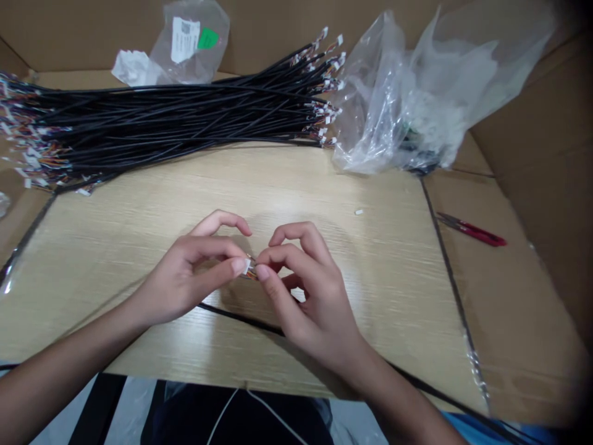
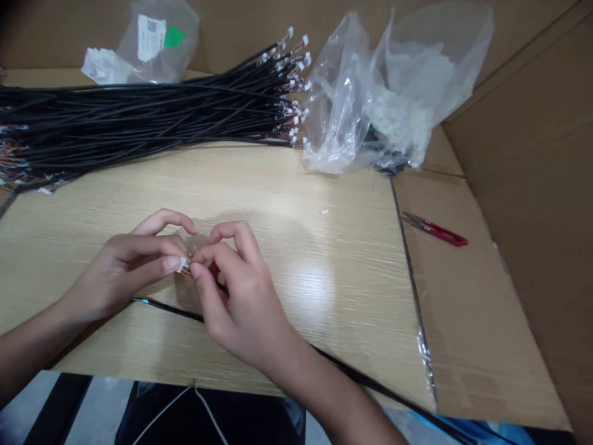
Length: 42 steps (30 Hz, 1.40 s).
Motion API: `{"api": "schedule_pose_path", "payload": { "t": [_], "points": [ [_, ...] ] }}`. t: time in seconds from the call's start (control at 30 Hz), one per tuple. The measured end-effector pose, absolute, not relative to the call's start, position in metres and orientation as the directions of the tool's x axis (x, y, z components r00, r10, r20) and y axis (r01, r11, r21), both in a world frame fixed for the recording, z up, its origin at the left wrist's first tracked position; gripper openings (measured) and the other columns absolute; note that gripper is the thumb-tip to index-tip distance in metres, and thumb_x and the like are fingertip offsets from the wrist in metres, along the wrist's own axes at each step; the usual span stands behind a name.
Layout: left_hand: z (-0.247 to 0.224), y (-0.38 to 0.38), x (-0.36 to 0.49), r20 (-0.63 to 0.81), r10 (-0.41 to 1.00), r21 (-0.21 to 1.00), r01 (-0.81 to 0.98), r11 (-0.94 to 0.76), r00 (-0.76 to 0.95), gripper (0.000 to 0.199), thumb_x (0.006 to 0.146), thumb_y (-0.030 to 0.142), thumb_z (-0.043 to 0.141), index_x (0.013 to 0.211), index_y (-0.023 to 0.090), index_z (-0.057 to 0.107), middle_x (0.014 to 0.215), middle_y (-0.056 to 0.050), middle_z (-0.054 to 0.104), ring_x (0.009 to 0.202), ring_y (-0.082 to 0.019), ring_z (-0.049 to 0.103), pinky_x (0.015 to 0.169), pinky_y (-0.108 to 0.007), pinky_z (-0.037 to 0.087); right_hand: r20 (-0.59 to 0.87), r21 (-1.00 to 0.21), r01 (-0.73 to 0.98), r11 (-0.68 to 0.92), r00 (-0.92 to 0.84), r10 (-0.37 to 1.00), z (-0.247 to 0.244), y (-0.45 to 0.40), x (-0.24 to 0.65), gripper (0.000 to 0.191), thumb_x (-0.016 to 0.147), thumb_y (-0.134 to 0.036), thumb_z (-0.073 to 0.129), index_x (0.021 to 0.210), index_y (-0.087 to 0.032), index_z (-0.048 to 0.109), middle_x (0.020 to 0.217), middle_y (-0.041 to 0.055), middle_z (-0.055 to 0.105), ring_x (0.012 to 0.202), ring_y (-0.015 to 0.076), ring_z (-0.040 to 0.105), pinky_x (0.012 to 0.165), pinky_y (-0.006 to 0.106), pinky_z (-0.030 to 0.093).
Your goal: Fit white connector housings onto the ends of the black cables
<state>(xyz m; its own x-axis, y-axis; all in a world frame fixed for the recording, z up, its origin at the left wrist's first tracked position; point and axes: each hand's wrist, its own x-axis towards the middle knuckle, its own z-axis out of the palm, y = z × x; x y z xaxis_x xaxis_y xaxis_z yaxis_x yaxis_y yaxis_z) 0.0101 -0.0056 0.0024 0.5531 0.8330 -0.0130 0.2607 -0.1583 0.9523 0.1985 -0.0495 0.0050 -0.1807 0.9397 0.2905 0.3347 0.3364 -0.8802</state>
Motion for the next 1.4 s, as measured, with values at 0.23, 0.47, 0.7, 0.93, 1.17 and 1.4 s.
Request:
{"api": "schedule_pose_path", "payload": {
  "t": [0.23,0.47,0.7,0.93,1.17,1.4],
  "points": [
    [0.001,-0.009,0.011,-0.049,0.842,0.971,0.223,-0.086,0.537,0.026,0.089,0.036,0.061,0.077,0.016,0.071,0.114,-0.005,0.053,0.101,-0.012,0.053,0.077,-0.019,0.042,0.099,-0.968,0.208,0.140,-0.195,0.976,0.008,-0.044,0.200,0.010,0.087,-0.018,0.059,0.088,-0.013,0.068,0.101,0.0066,0.048,0.062,0.0038,0.051,0.037,0.009,0.040],
    [0.001,-0.009,0.012,-0.006,0.817,0.962,0.225,-0.151,0.576,0.029,0.091,0.035,0.057,0.076,0.013,0.068,0.107,-0.006,0.053,0.096,-0.010,0.052,0.081,-0.019,0.045,0.070,-0.974,0.195,0.114,-0.218,0.973,0.007,-0.041,0.201,0.014,0.089,-0.023,0.060,0.081,-0.014,0.067,0.097,0.0071,0.051,0.075,0.0097,0.056,0.043,0.013,0.040],
    [0.001,-0.012,0.012,0.068,0.825,0.957,0.198,-0.213,0.561,0.021,0.090,0.030,0.060,0.077,0.016,0.068,0.102,-0.006,0.054,0.109,-0.013,0.050,0.090,-0.020,0.043,0.032,-0.976,0.203,0.085,-0.252,0.967,0.008,-0.042,0.201,0.017,0.091,-0.025,0.057,0.079,-0.015,0.064,0.094,0.0063,0.051,0.081,0.0119,0.055,0.057,0.020,0.049],
    [-0.006,-0.009,0.011,-0.082,0.787,0.996,0.034,0.077,0.611,0.023,0.089,0.033,0.061,0.079,0.013,0.069,0.109,-0.005,0.048,0.090,-0.007,0.051,0.078,-0.016,0.042,0.368,-0.805,0.410,0.430,-0.223,0.903,0.005,-0.053,0.196,0.009,0.088,-0.008,0.053,0.088,-0.016,0.057,0.097,0.0070,0.051,0.082,0.0142,0.054,0.057,0.024,0.050],
    [-0.010,-0.010,0.015,-0.217,0.768,0.954,-0.034,0.297,0.603,0.026,0.083,0.038,0.067,0.077,0.013,0.069,0.114,-0.004,0.045,0.090,-0.007,0.052,0.078,-0.018,0.041,0.512,-0.666,0.513,0.542,-0.215,0.832,0.003,-0.056,0.192,0.016,0.086,-0.001,0.052,0.090,-0.016,0.054,0.093,0.0058,0.050,0.085,0.0138,0.053,0.064,0.026,0.052],
    [-0.012,-0.011,0.016,-0.225,0.780,0.931,-0.108,0.350,0.584,0.026,0.081,0.037,0.070,0.074,0.012,0.069,0.110,-0.006,0.047,0.089,-0.009,0.050,0.075,-0.018,0.040,0.551,-0.637,0.569,0.520,-0.136,0.823,0.002,-0.062,0.186,0.019,0.086,0.001,0.053,0.094,-0.015,0.056,0.094,0.0065,0.051,0.086,0.0135,0.056,0.066,0.024,0.055]
  ]
}}
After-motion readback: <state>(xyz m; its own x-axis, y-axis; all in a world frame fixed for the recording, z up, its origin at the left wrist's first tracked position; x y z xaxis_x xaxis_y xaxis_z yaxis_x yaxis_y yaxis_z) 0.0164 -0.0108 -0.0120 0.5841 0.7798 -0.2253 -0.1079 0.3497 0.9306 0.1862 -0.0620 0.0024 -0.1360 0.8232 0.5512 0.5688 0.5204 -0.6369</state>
